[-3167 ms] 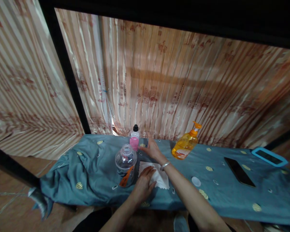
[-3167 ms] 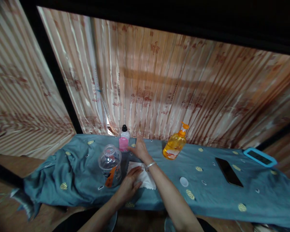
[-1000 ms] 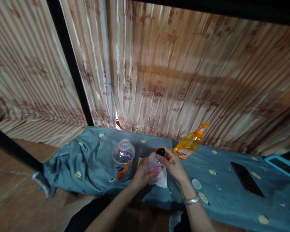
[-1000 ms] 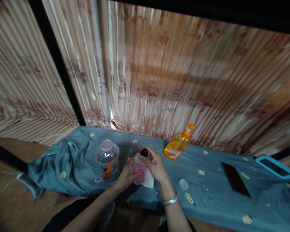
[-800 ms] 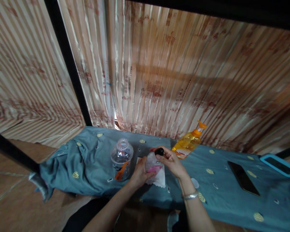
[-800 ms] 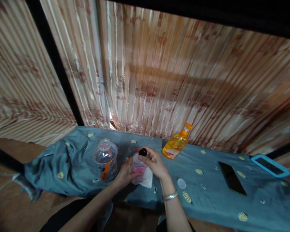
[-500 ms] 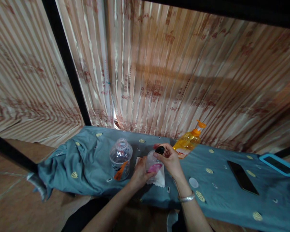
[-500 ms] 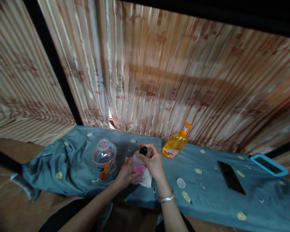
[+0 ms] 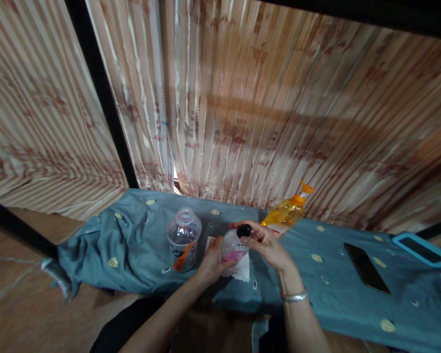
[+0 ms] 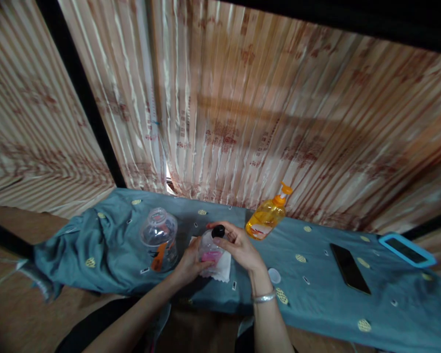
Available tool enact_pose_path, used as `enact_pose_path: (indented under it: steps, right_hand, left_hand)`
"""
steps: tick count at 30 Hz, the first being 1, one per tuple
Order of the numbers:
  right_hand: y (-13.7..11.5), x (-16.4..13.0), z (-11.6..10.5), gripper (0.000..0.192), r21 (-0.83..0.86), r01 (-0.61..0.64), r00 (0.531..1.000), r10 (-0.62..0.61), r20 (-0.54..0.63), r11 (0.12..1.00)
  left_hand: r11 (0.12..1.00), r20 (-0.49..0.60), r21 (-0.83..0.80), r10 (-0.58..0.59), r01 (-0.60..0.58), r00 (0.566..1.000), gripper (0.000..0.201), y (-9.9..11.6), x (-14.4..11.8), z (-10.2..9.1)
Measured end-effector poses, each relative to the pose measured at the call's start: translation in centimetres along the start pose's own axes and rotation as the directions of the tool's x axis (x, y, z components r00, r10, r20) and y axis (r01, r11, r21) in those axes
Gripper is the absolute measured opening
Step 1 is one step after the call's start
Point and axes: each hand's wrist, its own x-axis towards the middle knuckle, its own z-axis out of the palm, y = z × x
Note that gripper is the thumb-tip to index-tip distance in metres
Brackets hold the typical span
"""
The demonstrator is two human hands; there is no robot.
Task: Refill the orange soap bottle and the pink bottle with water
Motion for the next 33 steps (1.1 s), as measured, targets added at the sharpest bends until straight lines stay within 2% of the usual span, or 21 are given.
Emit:
enact_pose_path:
  steps: [2, 5, 8, 12, 14, 17, 20, 22, 24, 27, 29, 33]
  right_hand:
    - [0.1, 0.0, -0.1, 0.043, 0.019, 0.009, 1.000, -0.009, -0.008, 1.000]
    - [0.7, 0.3, 0.3, 0.045, 0.046, 0.047, 0.992, -0.041, -0.122, 0.998]
    - [1.2, 0.5, 0.6, 0.039, 0.052, 0.063, 0.975, -0.050, -0.218, 0.997]
    - [0.8, 0.1, 0.5, 0.034, 0.034, 0.044, 0.984, -0.037, -0.172, 0.998]
    - [0.6, -0.1, 0.5, 0.042, 0.033, 0.043, 0.989, -0.038, -0.144, 0.999]
    - [0.7, 0.0, 0.8, 0.050, 0.037, 0.058, 0.978, -0.049, -0.204, 0.998]
    - [1.1, 0.2, 1.0, 0.040, 0.036, 0.063, 0.953, -0.050, -0.298, 0.997]
    - [1.0, 0.2, 1.0, 0.036, 0.034, 0.056, 0.957, -0.044, -0.288, 0.998]
    - [0.6, 0.1, 0.8, 0.034, 0.028, 0.048, 0.972, -0.040, -0.231, 0.998]
    - [0.1, -0.2, 0.6, 0.044, 0.005, 0.044, 0.983, -0.043, -0.177, 0.999]
    - [0.1, -0.3, 0.8, 0.046, -0.018, 0.044, 0.979, -0.046, -0.198, 0.999]
    - [-0.1, -0.3, 1.2, 0.034, -0.030, 0.061, 0.963, -0.066, -0.259, 0.998]
  left_hand:
    - [1.000, 0.001, 0.008, -0.002, 0.002, 1.000, 0.051, 0.0, 0.0, 0.0]
    - [0.999, -0.005, 0.032, -0.031, 0.031, 1.000, 0.048, 0.1, 0.0, 0.0]
    - [0.998, -0.005, 0.045, -0.039, 0.039, 0.999, 0.046, 0.3, 0.0, 0.1]
    - [0.994, -0.016, 0.062, -0.089, 0.090, 0.996, 0.047, 0.7, 0.0, 0.1]
    - [0.994, -0.007, 0.049, -0.092, 0.093, 0.996, 0.047, 0.9, 0.0, 0.0]
    - [0.996, -0.001, 0.016, -0.082, 0.082, 0.997, 0.048, 1.1, -0.1, -0.1]
    - [0.996, -0.007, -0.005, -0.086, 0.086, 0.996, 0.048, 1.1, -0.1, -0.1]
    - [0.996, -0.008, -0.005, -0.093, 0.093, 0.996, 0.048, 1.1, -0.1, -0.1]
    - [0.996, -0.006, -0.006, -0.095, 0.094, 0.996, 0.049, 1.0, -0.1, -0.1]
    - [0.997, 0.000, -0.018, -0.077, 0.077, 0.997, 0.052, 1.0, -0.1, -0.1]
    - [0.997, -0.004, -0.019, -0.079, 0.079, 0.997, 0.051, 1.2, -0.2, 0.0]
    - [0.994, -0.017, -0.018, -0.104, 0.103, 0.994, 0.046, 1.5, -0.2, -0.1]
